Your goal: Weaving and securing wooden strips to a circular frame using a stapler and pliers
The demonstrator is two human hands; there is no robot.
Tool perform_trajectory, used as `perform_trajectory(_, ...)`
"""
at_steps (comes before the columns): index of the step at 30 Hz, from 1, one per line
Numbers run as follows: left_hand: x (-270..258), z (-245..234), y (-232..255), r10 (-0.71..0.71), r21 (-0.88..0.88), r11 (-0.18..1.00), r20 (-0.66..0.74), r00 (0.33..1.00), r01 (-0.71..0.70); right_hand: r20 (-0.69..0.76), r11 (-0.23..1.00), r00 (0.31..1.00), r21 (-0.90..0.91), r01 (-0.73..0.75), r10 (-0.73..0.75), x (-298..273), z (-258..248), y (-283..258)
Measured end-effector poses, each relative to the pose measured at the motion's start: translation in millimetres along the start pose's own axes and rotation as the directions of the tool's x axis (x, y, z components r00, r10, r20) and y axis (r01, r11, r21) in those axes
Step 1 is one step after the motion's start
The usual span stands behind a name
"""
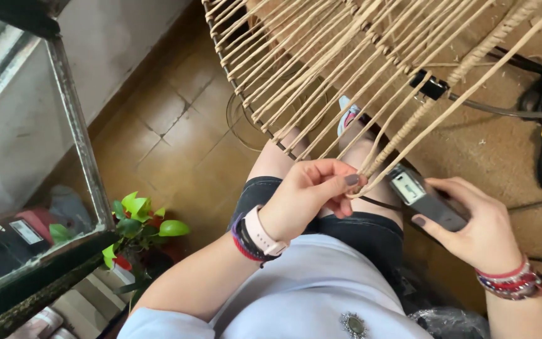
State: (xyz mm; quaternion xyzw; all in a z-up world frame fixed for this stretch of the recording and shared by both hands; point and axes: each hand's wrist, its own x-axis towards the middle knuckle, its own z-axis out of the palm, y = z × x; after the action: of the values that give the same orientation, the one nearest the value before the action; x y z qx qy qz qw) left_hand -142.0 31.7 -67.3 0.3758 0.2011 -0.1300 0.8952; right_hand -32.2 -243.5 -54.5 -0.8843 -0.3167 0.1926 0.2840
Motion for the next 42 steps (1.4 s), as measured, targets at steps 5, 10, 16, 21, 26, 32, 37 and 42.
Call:
perform_trajectory(5,-8,-4,19,0.321,0.402,0.875,-0.069,0.944,-0.268,0.066,1.000,0.997,0.009,0.029,-0.029,19,15,-6)
perform_trajectory(10,-8,-10,34,0.458,0.568,0.749,-0.074,0.886,-0.340,0.083,0.992,0.997,0.125,-0.010,0.000,30,29,-17)
perform_trajectory(16,-2,-18,43,0.499,0.660,0.655,-0.014,0.866,-0.367,0.064,0.993,0.998,0.119,0.017,-0.025,41,40,-40)
perform_trajectory(21,1,-22,56,0.551,0.690,0.542,0.138,0.823,-0.479,0.022,0.996,1.000,0.087,0.013,-0.015,38,42,-47)
perform_trajectory(26,0,-16,73,0.537,0.685,0.519,0.203,0.819,-0.511,0.011,0.994,1.000,0.107,-0.003,0.002,38,39,-54)
perform_trajectory(32,1,-13,76,0.562,0.668,0.493,0.244,0.790,-0.557,-0.021,0.989,0.999,0.141,0.048,-0.046,34,40,-48)
perform_trajectory(37,0,-12,81,0.565,0.653,0.481,0.280,0.776,-0.586,-0.054,0.990,0.998,0.134,0.034,-0.027,27,47,-39)
perform_trajectory(42,0,-10,85,0.551,0.656,0.482,0.289,0.783,-0.581,-0.039,0.985,0.999,0.168,0.024,-0.017,36,47,-51)
